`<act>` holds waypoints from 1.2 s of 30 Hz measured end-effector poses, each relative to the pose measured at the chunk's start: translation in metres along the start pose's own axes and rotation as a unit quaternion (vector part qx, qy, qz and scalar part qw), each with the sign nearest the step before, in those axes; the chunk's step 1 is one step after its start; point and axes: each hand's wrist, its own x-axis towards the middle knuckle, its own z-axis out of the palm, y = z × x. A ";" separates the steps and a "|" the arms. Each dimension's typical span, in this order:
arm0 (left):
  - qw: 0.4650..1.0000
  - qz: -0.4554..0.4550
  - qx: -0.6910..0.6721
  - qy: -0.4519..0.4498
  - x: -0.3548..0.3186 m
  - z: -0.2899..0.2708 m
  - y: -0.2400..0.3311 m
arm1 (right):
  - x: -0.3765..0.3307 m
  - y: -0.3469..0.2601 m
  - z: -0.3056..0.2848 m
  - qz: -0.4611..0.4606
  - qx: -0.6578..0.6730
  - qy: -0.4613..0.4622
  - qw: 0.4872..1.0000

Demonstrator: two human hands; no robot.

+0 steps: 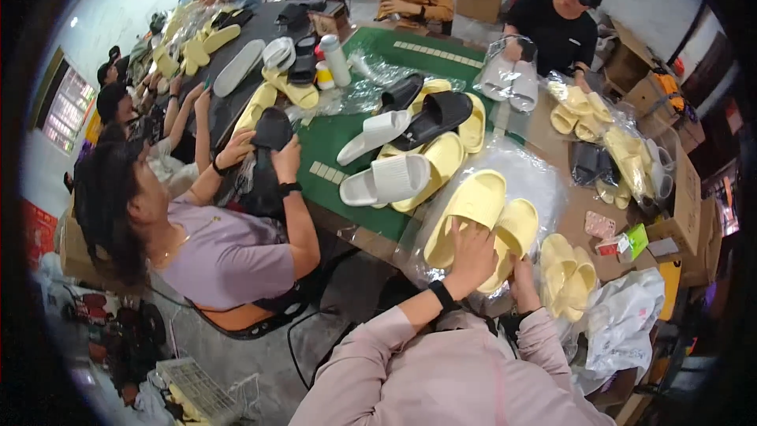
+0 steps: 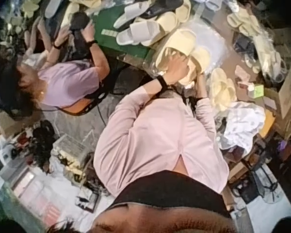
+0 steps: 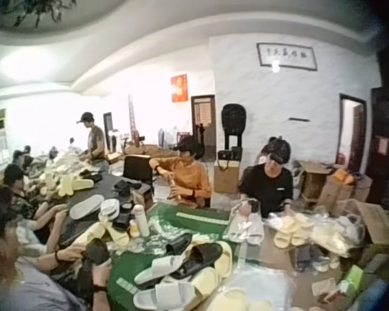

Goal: Packaging finished slides and sandals into plastic bags and preparing them for shipping.

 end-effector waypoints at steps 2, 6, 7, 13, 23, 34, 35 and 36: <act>0.998 -0.013 0.033 -0.059 -0.013 0.021 -0.018 | 0.003 -0.004 0.006 0.005 -0.010 0.009 1.000; 0.993 0.014 0.101 -0.065 -0.033 0.049 -0.044 | 0.030 0.012 -0.002 0.006 -0.046 0.026 0.999; 0.978 -0.017 0.052 -0.201 -0.026 0.036 -0.044 | 0.032 0.012 -0.003 0.026 -0.069 0.046 0.996; 0.952 -0.044 0.021 -0.303 -0.050 0.033 -0.095 | 0.049 0.025 0.008 -0.037 -0.109 0.078 0.990; 0.934 0.036 -0.010 -0.356 -0.054 -0.019 -0.149 | 0.019 0.026 0.039 -0.195 -0.395 0.231 0.867; 0.928 0.077 -0.170 -0.322 -0.054 0.035 -0.157 | 0.030 0.044 0.090 -0.082 -0.539 0.117 0.830; 0.927 0.086 -0.171 -0.322 -0.055 0.043 -0.162 | 0.034 0.044 0.092 -0.110 -0.561 0.096 0.815; 0.925 0.097 -0.170 -0.327 -0.053 0.045 -0.157 | 0.039 0.045 0.091 -0.136 -0.583 0.078 0.797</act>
